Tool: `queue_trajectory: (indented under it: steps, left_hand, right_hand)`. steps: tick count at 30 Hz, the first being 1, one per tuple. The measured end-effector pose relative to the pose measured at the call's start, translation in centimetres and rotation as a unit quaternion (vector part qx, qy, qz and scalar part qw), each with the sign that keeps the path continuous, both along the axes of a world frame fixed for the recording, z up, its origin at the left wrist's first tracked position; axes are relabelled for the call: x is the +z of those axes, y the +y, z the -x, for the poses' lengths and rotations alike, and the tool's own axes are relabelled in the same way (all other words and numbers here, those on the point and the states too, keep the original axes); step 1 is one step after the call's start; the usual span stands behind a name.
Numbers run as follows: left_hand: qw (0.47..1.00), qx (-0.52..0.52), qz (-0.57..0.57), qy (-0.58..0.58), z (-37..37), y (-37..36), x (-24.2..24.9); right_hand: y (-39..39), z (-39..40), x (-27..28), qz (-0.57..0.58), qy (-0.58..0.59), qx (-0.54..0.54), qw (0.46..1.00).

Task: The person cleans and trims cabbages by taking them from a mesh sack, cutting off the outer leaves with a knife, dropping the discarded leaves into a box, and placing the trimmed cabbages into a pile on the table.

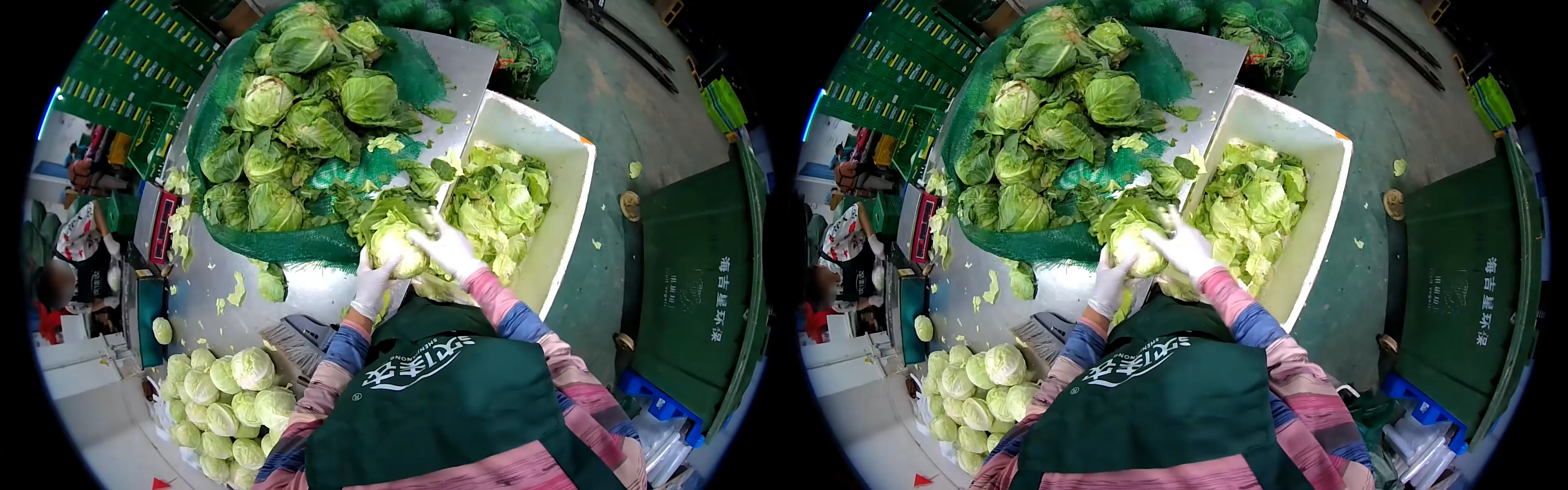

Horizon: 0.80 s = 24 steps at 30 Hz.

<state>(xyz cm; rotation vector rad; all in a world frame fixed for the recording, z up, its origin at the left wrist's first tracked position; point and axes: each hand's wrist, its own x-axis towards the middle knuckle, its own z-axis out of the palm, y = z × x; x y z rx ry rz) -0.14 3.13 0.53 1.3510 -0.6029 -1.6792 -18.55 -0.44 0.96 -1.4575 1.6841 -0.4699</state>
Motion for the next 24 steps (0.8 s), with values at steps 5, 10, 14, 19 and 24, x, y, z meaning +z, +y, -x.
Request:
queue_trajectory:
  steps: [5, 10, 14, 19, 24]
  left_hand:
    - [0.999, 0.006, -0.032, -0.006, 0.1, -0.3, 0.6]
    - [0.996, -0.061, 0.032, -0.059, -1.1, 0.4, -1.6]
    - [0.998, 0.049, -0.043, -0.008, -0.3, 1.1, 0.6]
    - [0.963, 0.064, -0.220, 0.142, -0.7, 1.0, 1.2]
    - [0.961, 0.063, -0.192, 0.190, -0.8, 0.9, -0.3]
  right_hand:
    - [0.8, -1.8, 2.0, 0.034, 0.074, 0.015, 0.997]
    - [-0.9, -1.3, -3.1, 0.035, 0.040, -0.096, 0.994]
    - [-2.2, -2.1, -6.0, 0.021, 0.084, -0.111, 0.990]
    - [-0.5, -2.9, -2.3, 0.073, 0.080, -0.031, 0.994]
    - [0.8, -2.4, -4.6, 0.240, 0.074, 0.015, 0.968]
